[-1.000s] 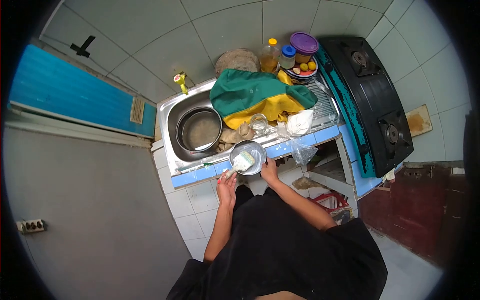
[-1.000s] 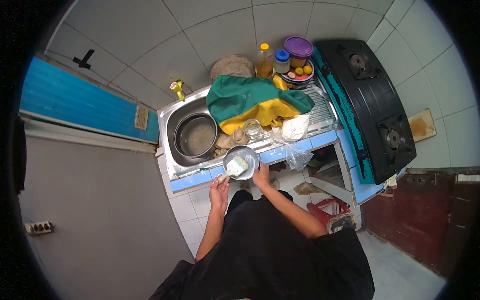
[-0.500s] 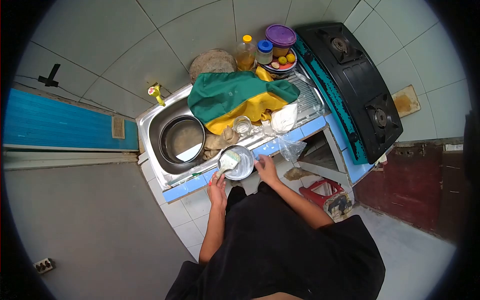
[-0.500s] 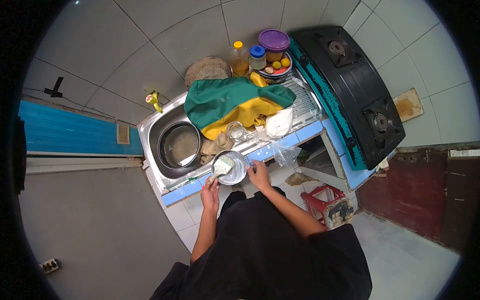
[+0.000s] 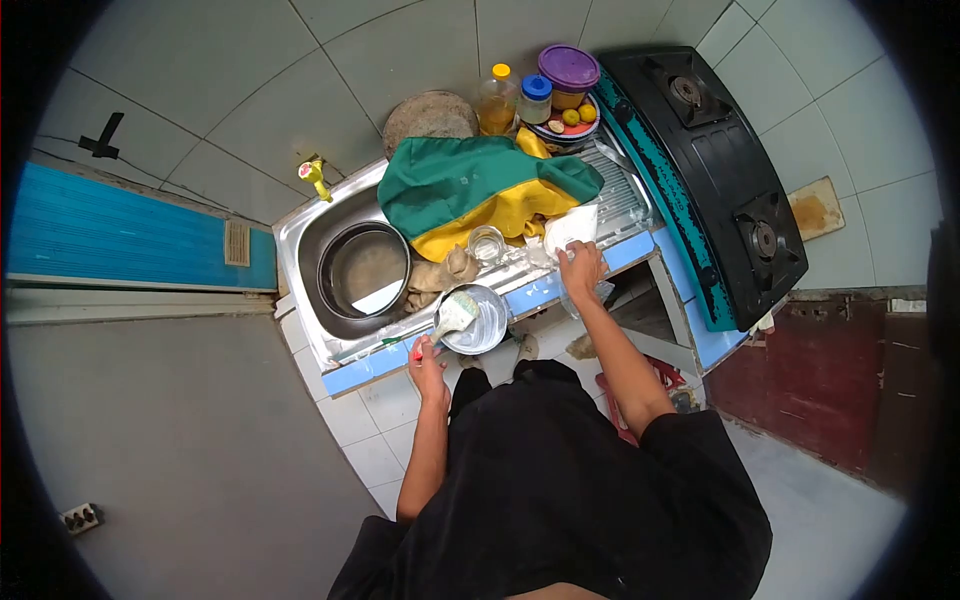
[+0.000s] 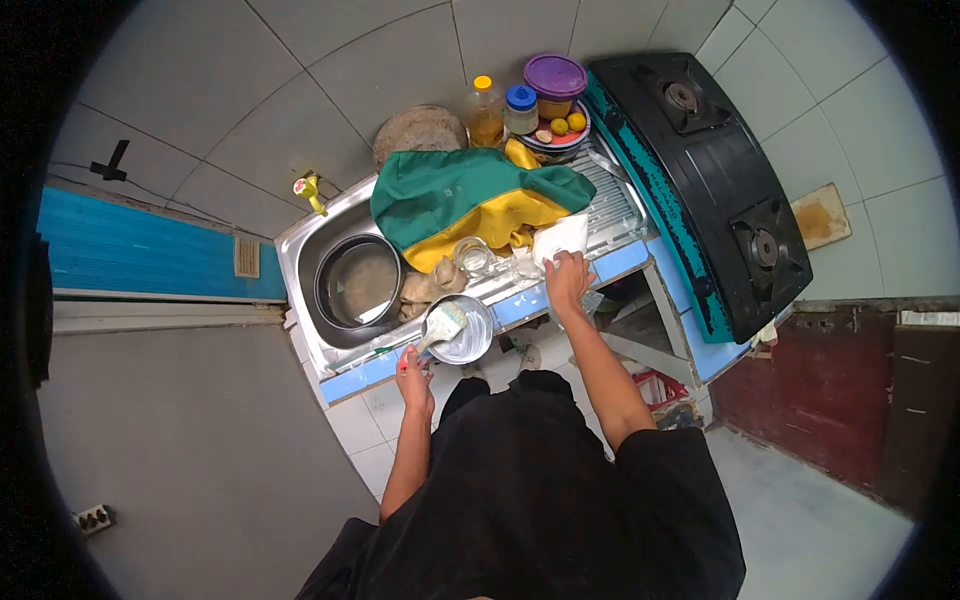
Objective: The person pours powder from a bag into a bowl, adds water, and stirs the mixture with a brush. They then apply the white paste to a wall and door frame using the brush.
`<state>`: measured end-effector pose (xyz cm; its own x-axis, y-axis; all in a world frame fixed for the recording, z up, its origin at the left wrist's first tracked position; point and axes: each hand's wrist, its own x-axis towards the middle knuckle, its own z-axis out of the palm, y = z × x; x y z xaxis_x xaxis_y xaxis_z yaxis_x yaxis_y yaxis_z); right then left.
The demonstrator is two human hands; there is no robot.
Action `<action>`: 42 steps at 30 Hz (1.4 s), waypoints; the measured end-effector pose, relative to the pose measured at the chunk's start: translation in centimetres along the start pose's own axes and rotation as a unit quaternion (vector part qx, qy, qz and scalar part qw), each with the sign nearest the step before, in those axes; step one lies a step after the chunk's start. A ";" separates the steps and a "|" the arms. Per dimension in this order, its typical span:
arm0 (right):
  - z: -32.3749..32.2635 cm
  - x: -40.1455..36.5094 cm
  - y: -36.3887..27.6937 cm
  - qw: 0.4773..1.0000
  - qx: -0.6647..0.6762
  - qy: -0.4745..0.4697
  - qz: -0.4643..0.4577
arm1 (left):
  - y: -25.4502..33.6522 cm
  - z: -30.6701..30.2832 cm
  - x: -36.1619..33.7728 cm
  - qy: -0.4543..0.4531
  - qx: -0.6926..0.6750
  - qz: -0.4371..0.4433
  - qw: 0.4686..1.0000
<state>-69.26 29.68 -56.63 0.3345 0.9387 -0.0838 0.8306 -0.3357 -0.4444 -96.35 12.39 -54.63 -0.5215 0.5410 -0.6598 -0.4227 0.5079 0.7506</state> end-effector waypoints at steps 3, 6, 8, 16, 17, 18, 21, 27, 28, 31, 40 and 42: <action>1.1 0.4 0.5 1.000 0.029 0.002 0.009 | 0.3 -0.1 -0.4 -0.037 -0.071 -0.032 0.996; 1.5 0.2 1.1 0.995 0.091 0.043 0.004 | 0.7 -0.2 -1.5 -0.016 -0.052 -0.043 0.998; 1.5 0.2 1.5 0.988 0.128 0.079 -0.017 | 0.8 -0.3 -2.2 0.014 -0.045 -0.045 0.998; -4.3 2.2 2.6 0.874 0.476 0.092 -0.033 | 2.3 0.5 -6.9 0.137 0.099 0.203 0.965; -4.9 2.4 2.4 0.855 0.505 0.105 -0.054 | 2.5 0.8 -7.3 0.087 0.120 0.295 0.944; -5.8 2.4 2.1 0.856 0.504 0.106 -0.055 | 2.7 1.1 -7.7 0.038 0.140 0.383 0.912; -8.7 1.7 1.0 0.844 0.522 0.092 -0.080 | 5.0 3.0 -8.1 -0.172 0.232 0.434 0.853; -14.6 -3.1 -0.7 0.852 0.514 -0.003 -0.098 | 7.1 11.9 -9.3 -0.423 0.263 0.382 0.779; -15.2 -4.1 -1.0 0.854 0.509 -0.038 -0.095 | 6.8 13.4 -9.2 -0.421 0.262 0.382 0.780; -16.3 -6.7 -1.7 0.845 0.521 -0.086 -0.088 | 5.6 16.1 -9.0 -0.426 0.258 0.469 0.730; -12.5 -11.0 -4.6 0.835 0.465 -0.286 -0.067 | -0.4 11.6 -6.9 -0.407 0.192 0.371 0.813; -11.3 -10.9 -5.3 0.838 0.445 -0.307 -0.077 | -1.5 10.4 -6.3 -0.404 0.188 0.376 0.812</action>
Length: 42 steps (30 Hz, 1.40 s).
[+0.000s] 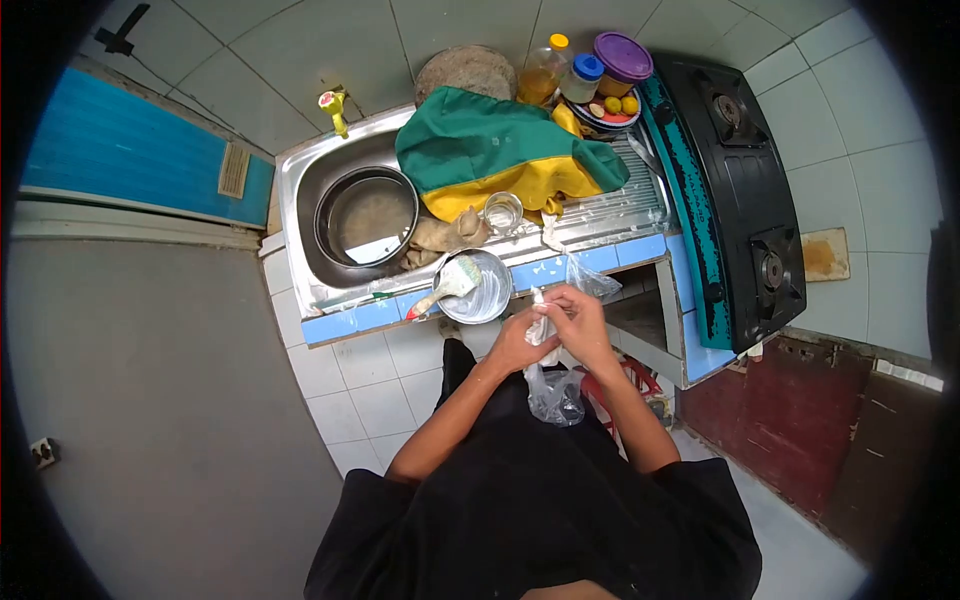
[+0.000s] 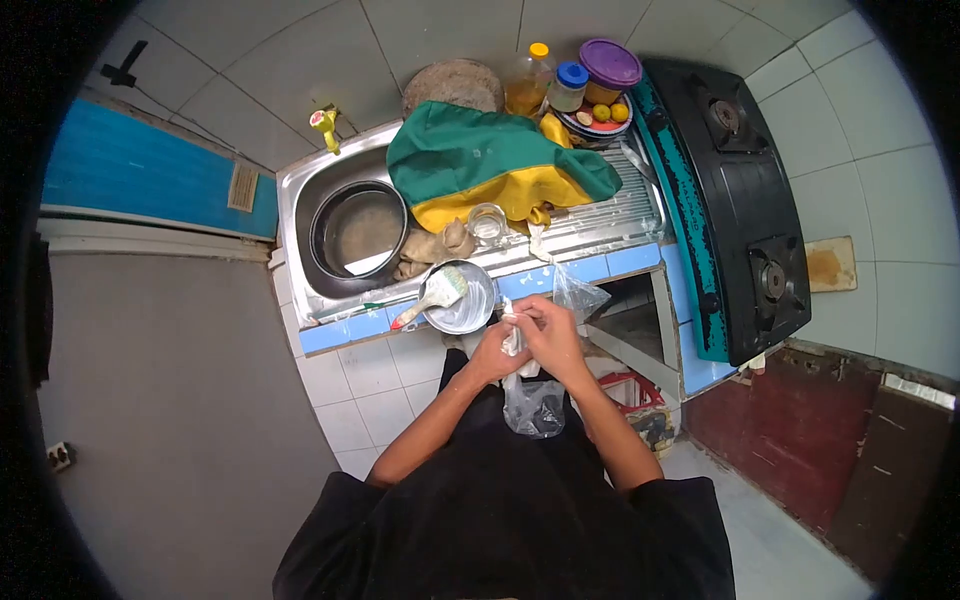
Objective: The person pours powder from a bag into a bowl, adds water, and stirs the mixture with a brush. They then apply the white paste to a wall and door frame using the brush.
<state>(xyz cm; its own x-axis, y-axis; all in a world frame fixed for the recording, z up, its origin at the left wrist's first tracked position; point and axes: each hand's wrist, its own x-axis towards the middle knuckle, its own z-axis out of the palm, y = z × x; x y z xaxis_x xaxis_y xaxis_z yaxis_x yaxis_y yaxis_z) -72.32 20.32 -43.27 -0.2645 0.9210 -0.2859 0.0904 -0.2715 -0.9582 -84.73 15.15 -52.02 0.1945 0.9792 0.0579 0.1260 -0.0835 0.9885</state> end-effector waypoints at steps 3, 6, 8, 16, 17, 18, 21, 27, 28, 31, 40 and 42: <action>1.7 1.5 2.3 0.996 -0.069 -0.056 0.032 | -0.9 -0.5 -2.1 0.024 -0.033 -0.176 0.984; 3.2 3.0 4.3 0.991 -0.085 -0.073 0.067 | -4.5 0.1 -4.0 0.058 -0.138 -0.247 0.957; 3.7 4.1 6.6 0.988 -0.081 -0.092 0.090 | -6.1 0.5 -4.6 0.077 -0.166 -0.224 0.957; 4.4 6.2 7.8 0.969 -0.177 -0.068 0.160 | -4.1 -0.8 -4.0 0.049 -0.385 -0.395 0.833; 4.5 6.3 8.2 0.967 -0.184 -0.060 0.164 | -4.0 -1.1 -3.9 0.037 -0.386 -0.409 0.826; 4.6 6.4 8.7 0.967 -0.185 -0.061 0.165 | -3.9 -1.4 -3.8 0.026 -0.387 -0.422 0.820; 4.9 6.3 9.2 0.969 -0.182 -0.045 0.159 | -4.9 -1.5 -4.1 0.030 -0.376 -0.416 0.827; 5.0 6.3 9.6 0.960 -0.192 -0.041 0.199 | -2.6 -3.5 -3.2 0.016 -0.425 -0.491 0.760; 4.9 6.3 9.9 0.963 -0.179 -0.031 0.199 | -3.2 -3.5 -3.3 0.006 -0.397 -0.551 0.734; 4.9 6.2 10.1 0.965 -0.139 -0.016 0.221 | -4.0 -3.5 -3.7 -0.007 -0.426 -0.543 0.724; 5.2 5.9 10.3 0.961 -0.091 -0.009 0.260 | -7.0 -3.8 -5.2 -0.027 -0.520 -0.495 0.695; 5.2 5.8 10.6 0.962 -0.078 -0.010 0.262 | -7.2 -3.9 -5.4 -0.017 -0.532 -0.487 0.692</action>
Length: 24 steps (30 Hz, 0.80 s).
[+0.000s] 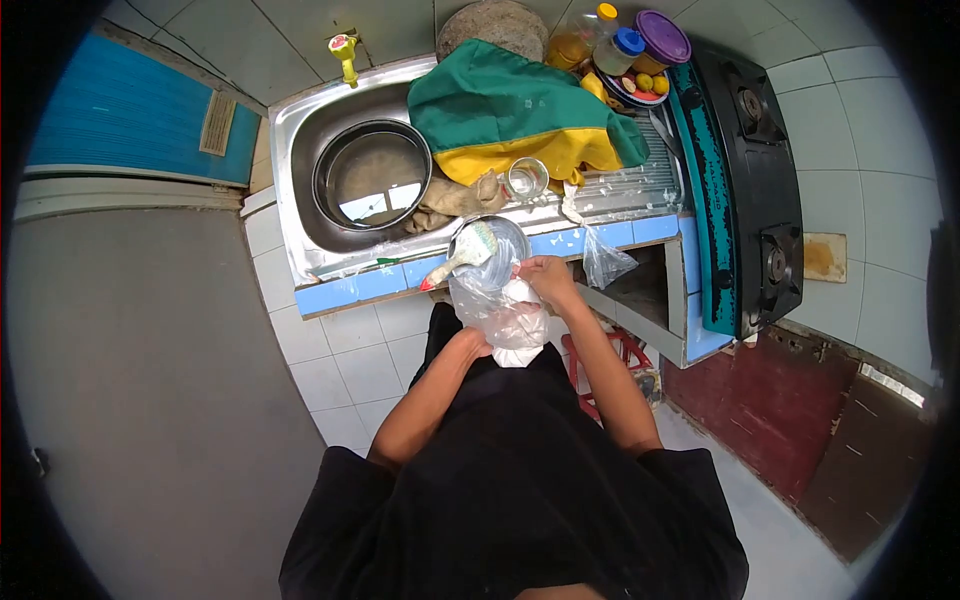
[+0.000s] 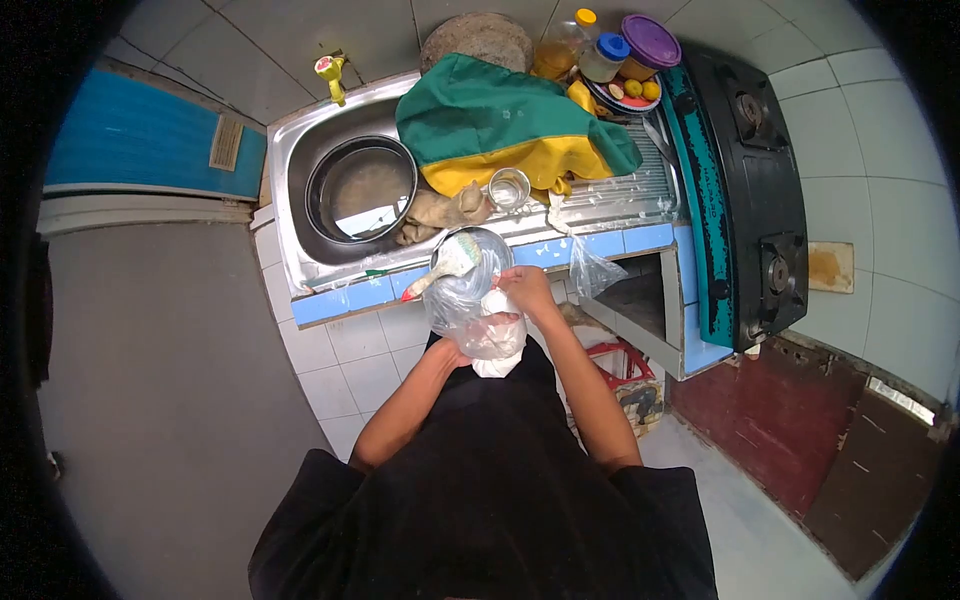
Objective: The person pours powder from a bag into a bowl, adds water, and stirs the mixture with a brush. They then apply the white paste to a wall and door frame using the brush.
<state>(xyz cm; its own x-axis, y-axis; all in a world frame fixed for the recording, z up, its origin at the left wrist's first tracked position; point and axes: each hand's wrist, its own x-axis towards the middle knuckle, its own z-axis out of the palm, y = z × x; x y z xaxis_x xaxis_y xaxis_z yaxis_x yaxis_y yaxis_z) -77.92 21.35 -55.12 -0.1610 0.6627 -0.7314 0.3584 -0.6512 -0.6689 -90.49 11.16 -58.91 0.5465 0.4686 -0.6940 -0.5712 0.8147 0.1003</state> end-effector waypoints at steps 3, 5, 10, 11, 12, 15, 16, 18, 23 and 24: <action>0.0 0.3 0.4 1.000 0.024 -0.008 0.007 | 0.0 0.2 -0.4 -0.003 -0.014 0.006 1.000; 0.1 0.3 0.4 1.000 0.026 -0.003 0.004 | 0.8 0.9 -0.9 0.012 0.000 -0.001 1.000; 0.1 0.5 0.8 1.000 0.007 0.008 0.002 | 1.0 0.8 -1.4 0.004 -0.041 0.022 0.999; 0.1 0.7 0.9 1.000 0.006 0.001 0.007 | 1.3 1.3 -2.0 0.012 -0.047 0.016 0.999; 0.1 0.6 0.7 1.000 0.004 -0.006 0.013 | 1.3 1.2 -2.2 0.012 -0.047 0.015 0.999; -0.1 0.2 -0.2 0.997 -0.072 -0.007 0.038 | 1.5 1.5 -2.6 -0.029 -0.086 0.015 0.996; -0.1 0.4 0.0 0.997 -0.072 -0.007 0.038 | 1.6 1.7 -2.9 -0.041 -0.092 0.017 0.995; 0.0 0.8 0.6 0.997 -0.074 -0.010 0.034 | 1.5 1.7 -2.9 -0.052 -0.100 0.021 0.993; -0.1 1.1 1.2 0.998 -0.050 -0.014 0.039 | 0.9 1.2 -2.4 -0.033 -0.066 0.025 0.997; -0.1 1.0 1.3 0.998 -0.045 -0.013 0.043 | 0.8 1.2 -2.4 -0.033 -0.066 0.026 0.997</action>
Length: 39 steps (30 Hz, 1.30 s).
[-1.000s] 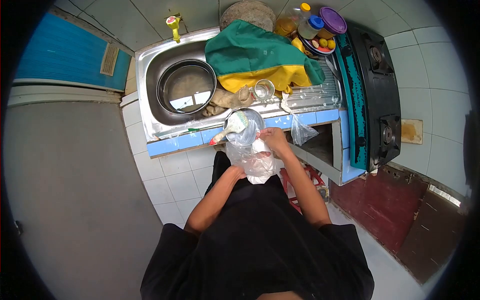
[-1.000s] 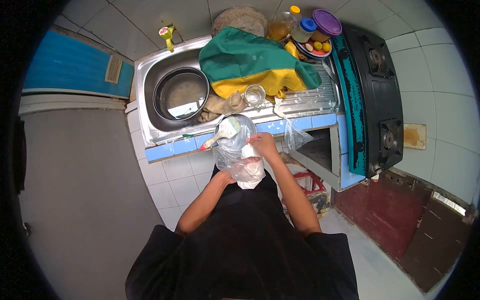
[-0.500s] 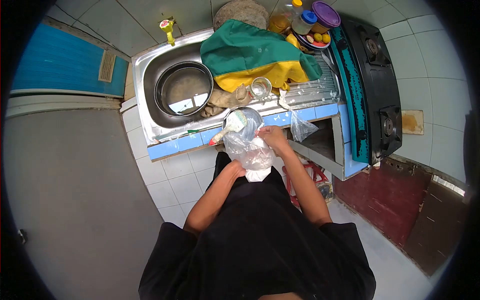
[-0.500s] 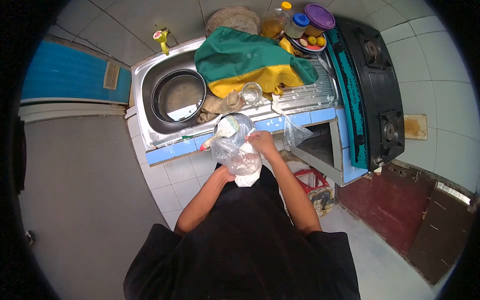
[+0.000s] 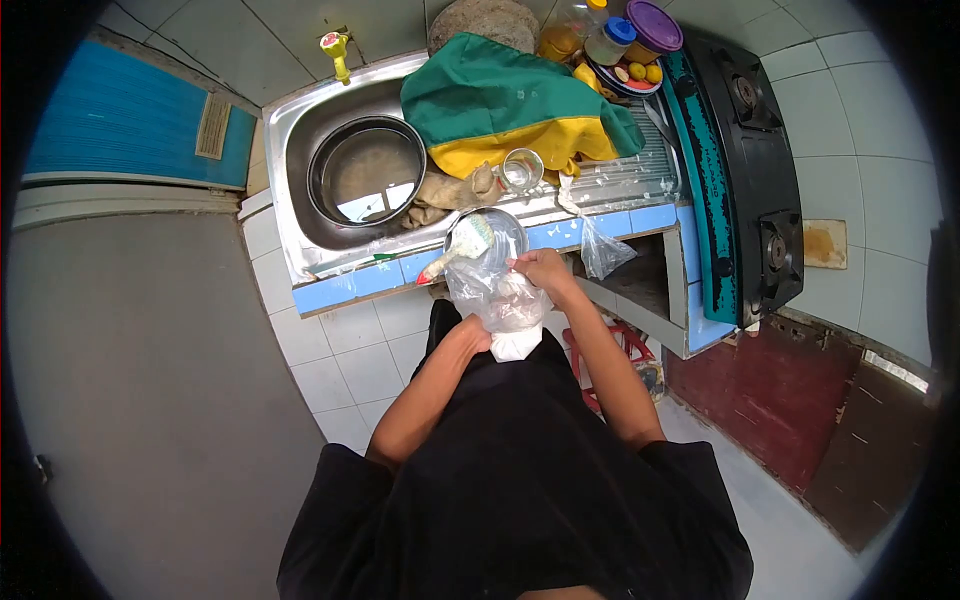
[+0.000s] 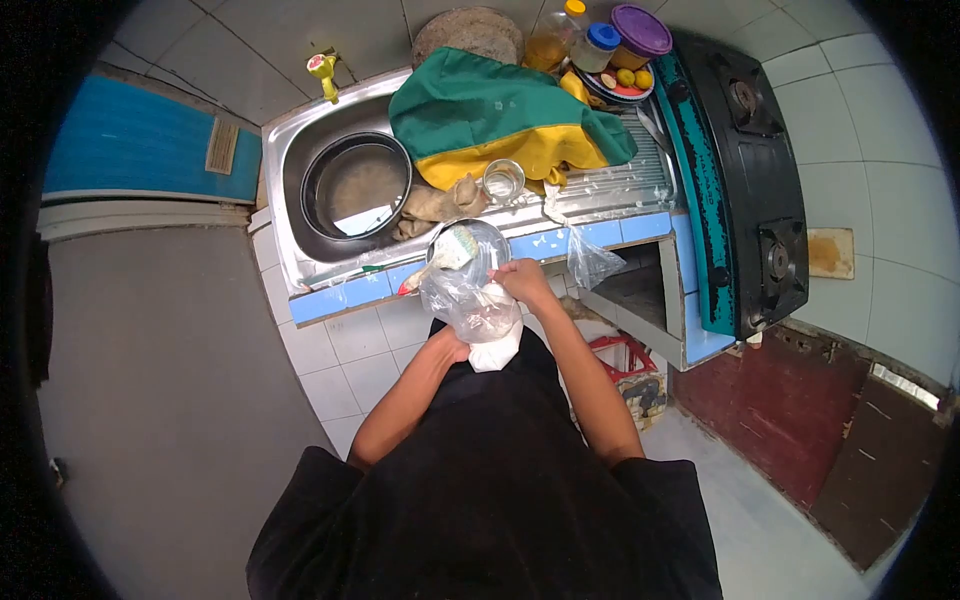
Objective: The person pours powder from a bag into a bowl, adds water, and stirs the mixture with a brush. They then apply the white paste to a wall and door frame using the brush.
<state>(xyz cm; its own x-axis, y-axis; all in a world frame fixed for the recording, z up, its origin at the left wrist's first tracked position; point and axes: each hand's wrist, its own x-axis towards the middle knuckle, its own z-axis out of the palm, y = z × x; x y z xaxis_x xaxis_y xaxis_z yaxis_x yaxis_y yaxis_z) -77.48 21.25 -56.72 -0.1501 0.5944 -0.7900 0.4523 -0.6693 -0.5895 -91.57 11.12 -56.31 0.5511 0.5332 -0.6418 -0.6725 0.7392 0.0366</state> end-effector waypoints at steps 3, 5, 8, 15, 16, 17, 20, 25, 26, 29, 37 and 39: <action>0.1 -0.3 -0.1 1.000 0.017 -0.005 0.001 | -0.1 -0.1 0.1 -0.019 -0.004 0.004 1.000; 0.0 -0.7 -0.6 1.000 -0.002 0.002 -0.004 | -0.1 -0.2 0.2 -0.031 -0.007 0.008 0.999; 0.1 -0.9 -0.7 1.000 -0.011 0.007 -0.007 | -0.1 -0.1 0.2 -0.047 -0.005 0.004 0.999; -0.3 -0.7 -0.2 1.000 0.008 -0.021 -0.002 | -0.3 0.1 0.4 -0.037 -0.015 -0.013 0.999; -0.3 -0.8 -0.3 1.000 0.009 -0.021 -0.002 | -0.2 0.1 0.4 -0.033 -0.008 -0.012 0.999; -0.3 -0.9 -0.4 1.000 0.014 -0.023 -0.005 | -0.2 0.1 0.4 -0.028 -0.001 -0.011 1.000; -0.2 -0.3 0.6 0.999 0.029 -0.014 -0.022 | -0.4 -0.5 0.8 -0.044 0.023 -0.015 0.999; 0.1 0.2 0.9 0.999 0.040 -0.003 -0.019 | -0.1 0.8 -0.1 -0.001 0.031 0.001 1.000; 0.1 0.1 0.9 0.999 0.036 -0.001 -0.022 | -0.2 0.8 0.0 0.002 0.039 0.003 0.999; -0.1 -0.5 0.1 1.000 0.025 0.000 -0.016 | -0.3 0.3 0.5 -0.004 0.043 -0.015 0.999; -0.2 -0.6 -0.2 1.000 0.014 -0.015 0.001 | -0.3 0.0 0.5 -0.013 0.032 -0.021 0.999; -0.2 -0.6 -0.2 0.999 0.029 -0.020 0.000 | -0.2 0.2 0.4 -0.013 0.035 -0.019 0.999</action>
<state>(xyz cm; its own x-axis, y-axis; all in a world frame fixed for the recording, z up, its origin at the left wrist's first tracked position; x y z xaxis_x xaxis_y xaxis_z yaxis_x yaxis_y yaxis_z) -77.32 21.14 -56.12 -0.1848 0.5770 -0.7955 0.4016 -0.6945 -0.5970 -91.15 11.21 -56.43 0.5887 0.5151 -0.6229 -0.6161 0.7848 0.0667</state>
